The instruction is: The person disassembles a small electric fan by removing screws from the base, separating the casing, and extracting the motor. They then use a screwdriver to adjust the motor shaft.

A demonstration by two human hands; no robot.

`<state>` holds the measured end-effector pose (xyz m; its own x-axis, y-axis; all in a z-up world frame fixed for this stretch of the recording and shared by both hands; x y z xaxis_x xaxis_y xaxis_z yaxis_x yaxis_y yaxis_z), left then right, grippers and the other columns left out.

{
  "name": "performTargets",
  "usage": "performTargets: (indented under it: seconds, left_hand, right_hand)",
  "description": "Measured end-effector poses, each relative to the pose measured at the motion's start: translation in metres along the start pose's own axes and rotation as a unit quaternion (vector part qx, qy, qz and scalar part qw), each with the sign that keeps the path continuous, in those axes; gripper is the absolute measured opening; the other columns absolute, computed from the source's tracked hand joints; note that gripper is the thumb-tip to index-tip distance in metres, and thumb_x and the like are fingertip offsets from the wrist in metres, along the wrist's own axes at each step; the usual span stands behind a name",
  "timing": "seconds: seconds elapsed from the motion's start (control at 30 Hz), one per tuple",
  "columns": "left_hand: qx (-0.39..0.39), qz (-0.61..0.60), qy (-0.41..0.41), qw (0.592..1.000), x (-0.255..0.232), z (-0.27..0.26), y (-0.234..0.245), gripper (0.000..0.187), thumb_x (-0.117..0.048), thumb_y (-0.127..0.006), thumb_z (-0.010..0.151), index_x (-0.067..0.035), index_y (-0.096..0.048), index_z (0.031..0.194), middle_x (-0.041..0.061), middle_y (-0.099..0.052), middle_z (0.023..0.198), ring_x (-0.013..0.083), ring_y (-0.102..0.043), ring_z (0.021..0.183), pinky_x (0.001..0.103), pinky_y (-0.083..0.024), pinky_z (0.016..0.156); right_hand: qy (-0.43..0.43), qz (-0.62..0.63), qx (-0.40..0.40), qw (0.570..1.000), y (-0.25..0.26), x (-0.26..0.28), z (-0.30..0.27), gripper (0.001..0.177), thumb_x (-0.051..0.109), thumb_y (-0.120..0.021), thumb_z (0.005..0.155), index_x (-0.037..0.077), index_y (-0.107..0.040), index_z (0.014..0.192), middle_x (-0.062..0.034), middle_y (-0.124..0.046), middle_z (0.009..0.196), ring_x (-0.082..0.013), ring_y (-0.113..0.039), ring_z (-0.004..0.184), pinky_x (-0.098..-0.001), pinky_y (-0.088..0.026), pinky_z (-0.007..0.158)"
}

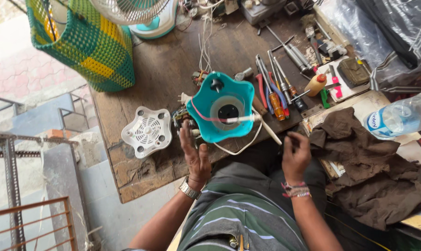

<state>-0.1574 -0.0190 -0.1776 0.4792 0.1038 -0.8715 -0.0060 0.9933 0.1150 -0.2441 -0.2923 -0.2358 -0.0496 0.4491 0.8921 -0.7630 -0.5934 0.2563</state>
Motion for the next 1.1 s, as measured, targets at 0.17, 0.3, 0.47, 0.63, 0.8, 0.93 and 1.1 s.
performTargets:
  seconds: [0.17,0.3,0.47,0.63,0.8,0.93,1.1]
  left_hand:
    - [0.025,-0.138,0.043,0.989,0.016,-0.009,-0.015,0.079,-0.024,-0.056,0.109,-0.005,-0.005,0.166,0.021,-0.02,0.173,0.0315,-0.028,0.159,0.045,-0.026,0.13]
    - [0.059,0.044,0.067,0.995,0.029,-0.021,-0.007,0.077,-0.022,-0.063,0.102,-0.003,-0.018,0.162,0.021,-0.049,0.151,0.0315,-0.06,0.128,0.043,-0.05,0.105]
    - [0.129,0.259,-0.071,0.954,0.051,-0.019,0.002,0.069,-0.023,-0.073,0.095,-0.004,-0.037,0.15,0.02,-0.059,0.126,0.0368,-0.06,0.111,0.047,-0.051,0.095]
    - [0.25,0.41,-0.11,0.87,0.05,-0.01,-0.013,0.073,-0.037,-0.07,0.09,0.004,-0.044,0.145,0.023,-0.056,0.142,0.0371,-0.058,0.116,0.048,-0.047,0.094]
    - [0.279,0.445,-0.116,0.843,0.046,-0.008,-0.029,0.079,-0.047,-0.067,0.089,-0.001,-0.044,0.149,0.02,-0.047,0.154,0.0327,-0.053,0.127,0.047,-0.043,0.099]
    - [0.306,0.45,-0.123,0.83,0.049,-0.005,-0.028,0.09,-0.059,-0.067,0.086,-0.002,-0.042,0.15,0.02,-0.04,0.157,0.0336,-0.044,0.137,0.048,-0.036,0.106]
    - [0.307,0.463,-0.133,0.821,0.053,-0.011,-0.028,0.099,-0.068,-0.066,0.08,-0.004,-0.04,0.151,0.021,-0.035,0.159,0.0336,-0.031,0.146,0.052,-0.024,0.111]
  right_hand:
    - [-0.022,-0.056,0.051,0.997,0.026,0.006,-0.043,0.021,0.008,-0.07,0.099,0.003,-0.065,0.118,-0.0108,-0.07,0.107,-0.0211,-0.069,0.091,-0.031,-0.055,0.081]
    - [-0.03,-0.063,0.128,0.989,0.042,0.019,-0.06,0.019,0.009,-0.071,0.095,0.004,-0.067,0.113,-0.0105,-0.071,0.107,-0.0208,-0.071,0.085,-0.0321,-0.057,0.074]
    - [-0.046,-0.095,0.272,0.957,0.032,0.021,-0.064,0.029,0.023,-0.076,0.084,0.006,-0.071,0.107,-0.0134,-0.073,0.099,-0.027,-0.072,0.08,-0.0381,-0.058,0.071]
    - [-0.104,-0.298,0.511,0.799,-0.011,0.014,-0.064,0.058,0.061,-0.069,0.086,0.008,-0.067,0.108,-0.0182,-0.074,0.096,-0.0379,-0.07,0.094,-0.0493,-0.055,0.082]
    - [-0.041,-0.21,0.626,0.75,-0.036,0.001,-0.055,0.047,0.055,-0.061,0.093,0.009,-0.072,0.088,-0.0186,-0.072,0.087,-0.0394,-0.069,0.089,-0.0519,-0.053,0.078]
    - [0.043,-0.074,0.731,0.677,-0.008,0.016,-0.059,0.035,0.039,-0.06,0.093,0.005,-0.066,0.083,-0.0185,-0.068,0.08,-0.039,-0.067,0.077,-0.0512,-0.052,0.072]
    - [0.014,-0.137,0.732,0.667,0.026,0.055,-0.046,0.032,0.034,-0.065,0.093,0.004,-0.065,0.081,-0.0178,-0.067,0.079,-0.0376,-0.066,0.083,-0.0514,-0.049,0.077]
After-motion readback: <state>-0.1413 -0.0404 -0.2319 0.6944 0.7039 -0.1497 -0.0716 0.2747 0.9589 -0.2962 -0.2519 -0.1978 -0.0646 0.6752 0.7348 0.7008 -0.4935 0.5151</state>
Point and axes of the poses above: each hand's wrist, its own z-axis towards the middle knuckle, its own y-axis out of the back of the hand, x = y × z, the point moved 2 cm from there along z, towards the middle knuckle
